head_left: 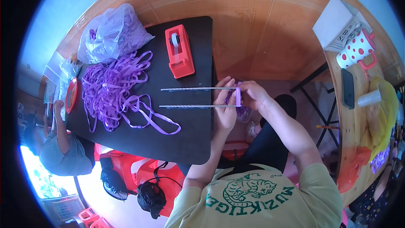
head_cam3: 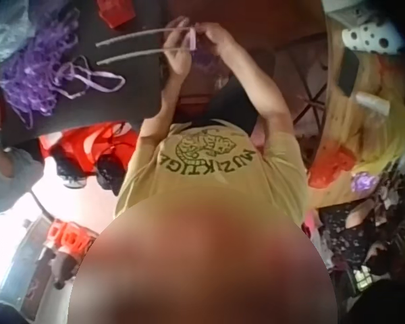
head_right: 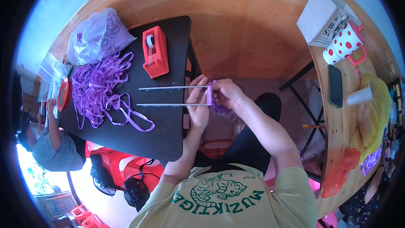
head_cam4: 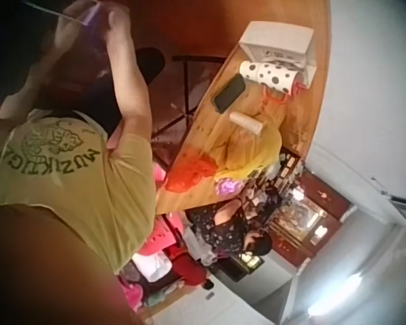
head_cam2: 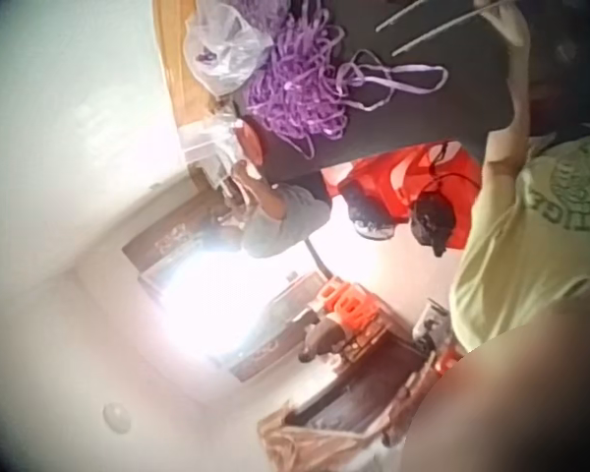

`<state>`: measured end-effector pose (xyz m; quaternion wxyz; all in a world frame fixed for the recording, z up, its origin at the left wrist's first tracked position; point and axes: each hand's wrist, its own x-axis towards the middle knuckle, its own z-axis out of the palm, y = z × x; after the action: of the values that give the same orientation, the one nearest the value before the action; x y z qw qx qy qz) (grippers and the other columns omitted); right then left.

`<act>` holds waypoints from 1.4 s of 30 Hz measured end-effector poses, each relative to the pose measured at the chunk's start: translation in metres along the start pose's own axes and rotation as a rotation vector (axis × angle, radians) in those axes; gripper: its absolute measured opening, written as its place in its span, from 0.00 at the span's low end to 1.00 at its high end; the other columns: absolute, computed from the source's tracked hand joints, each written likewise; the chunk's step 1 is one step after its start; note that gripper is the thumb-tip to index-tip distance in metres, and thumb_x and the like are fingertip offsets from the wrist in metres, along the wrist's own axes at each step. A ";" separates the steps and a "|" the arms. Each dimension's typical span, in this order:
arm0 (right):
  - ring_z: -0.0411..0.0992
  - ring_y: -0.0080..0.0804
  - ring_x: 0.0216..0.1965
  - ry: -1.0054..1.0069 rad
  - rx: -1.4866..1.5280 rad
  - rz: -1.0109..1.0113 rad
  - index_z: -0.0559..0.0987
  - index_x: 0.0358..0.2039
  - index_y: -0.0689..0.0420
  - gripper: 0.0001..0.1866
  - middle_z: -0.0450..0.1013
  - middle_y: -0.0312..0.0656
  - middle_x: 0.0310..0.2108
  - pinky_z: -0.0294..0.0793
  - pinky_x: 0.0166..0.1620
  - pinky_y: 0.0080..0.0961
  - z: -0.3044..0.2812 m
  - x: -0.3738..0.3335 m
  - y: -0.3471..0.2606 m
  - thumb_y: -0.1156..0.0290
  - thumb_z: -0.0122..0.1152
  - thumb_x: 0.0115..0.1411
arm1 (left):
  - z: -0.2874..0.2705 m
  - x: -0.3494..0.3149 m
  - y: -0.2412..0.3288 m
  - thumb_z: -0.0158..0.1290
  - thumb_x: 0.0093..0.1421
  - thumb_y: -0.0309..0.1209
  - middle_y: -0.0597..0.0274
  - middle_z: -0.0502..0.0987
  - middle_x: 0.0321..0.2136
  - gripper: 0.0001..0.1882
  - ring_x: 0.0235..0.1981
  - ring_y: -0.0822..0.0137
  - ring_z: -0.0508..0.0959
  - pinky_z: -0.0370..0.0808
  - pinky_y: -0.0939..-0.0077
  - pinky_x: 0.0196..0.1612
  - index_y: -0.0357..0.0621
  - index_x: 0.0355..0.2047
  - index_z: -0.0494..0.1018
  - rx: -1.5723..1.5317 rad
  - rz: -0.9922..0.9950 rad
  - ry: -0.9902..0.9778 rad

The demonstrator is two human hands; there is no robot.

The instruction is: The recorder is wrapping purple fabric straps around a component using metal rods as a jig for assembly.

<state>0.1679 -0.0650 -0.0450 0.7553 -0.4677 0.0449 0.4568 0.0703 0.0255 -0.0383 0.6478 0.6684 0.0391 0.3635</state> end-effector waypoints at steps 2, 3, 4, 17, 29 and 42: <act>0.70 0.26 0.24 -0.035 0.017 0.027 0.76 0.30 0.55 0.04 0.71 0.35 0.24 0.68 0.25 0.25 -0.011 0.006 0.014 0.74 0.52 0.59 | -0.002 -0.001 -0.010 0.47 0.60 0.17 0.52 0.69 0.51 0.15 0.52 0.63 0.70 0.67 0.74 0.55 0.36 0.47 0.73 -0.049 -0.004 -0.043; 0.74 0.30 0.29 -0.071 0.035 0.052 0.76 0.35 0.56 0.07 0.74 0.39 0.29 0.74 0.29 0.29 -0.016 0.007 0.020 0.74 0.50 0.60 | -0.001 -0.002 -0.015 0.47 0.60 0.18 0.52 0.71 0.49 0.13 0.49 0.65 0.72 0.69 0.75 0.52 0.35 0.45 0.74 -0.126 -0.002 -0.050; 0.74 0.30 0.29 -0.071 0.033 0.053 0.76 0.35 0.56 0.07 0.74 0.39 0.29 0.74 0.29 0.29 -0.016 0.007 0.024 0.74 0.50 0.60 | 0.000 -0.002 -0.015 0.48 0.61 0.19 0.53 0.73 0.47 0.11 0.47 0.66 0.74 0.71 0.76 0.49 0.35 0.43 0.75 -0.204 0.000 -0.059; 0.69 0.21 0.25 0.281 -0.243 -0.057 0.77 0.36 0.60 0.07 0.72 0.38 0.26 0.64 0.24 0.19 -0.046 -0.043 0.088 0.73 0.58 0.56 | 0.003 -0.006 -0.007 0.51 0.61 0.23 0.56 0.80 0.31 0.08 0.34 0.69 0.80 0.75 0.79 0.40 0.34 0.38 0.76 -0.379 -0.372 -0.001; 0.71 0.35 0.38 0.542 -0.761 -1.258 0.75 0.38 0.62 0.12 0.69 0.47 0.40 0.70 0.40 0.25 -0.009 -0.068 0.071 0.85 0.53 0.52 | -0.002 -0.010 -0.011 0.49 0.61 0.21 0.55 0.78 0.37 0.09 0.38 0.67 0.78 0.73 0.76 0.46 0.30 0.40 0.75 -0.541 -0.433 -0.003; 0.62 0.50 0.51 0.356 -0.981 -1.106 0.79 0.36 0.59 0.14 0.65 0.51 0.51 0.59 0.55 0.40 -0.011 -0.028 0.083 0.75 0.61 0.45 | -0.005 -0.012 -0.017 0.51 0.60 0.23 0.53 0.78 0.37 0.10 0.40 0.64 0.78 0.73 0.74 0.48 0.30 0.41 0.74 -0.547 -0.431 -0.042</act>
<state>0.0953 -0.0792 -0.0928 0.5610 -0.7711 -0.2831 -0.1031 0.0661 0.0259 -0.0587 0.8654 0.4538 0.0675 0.2015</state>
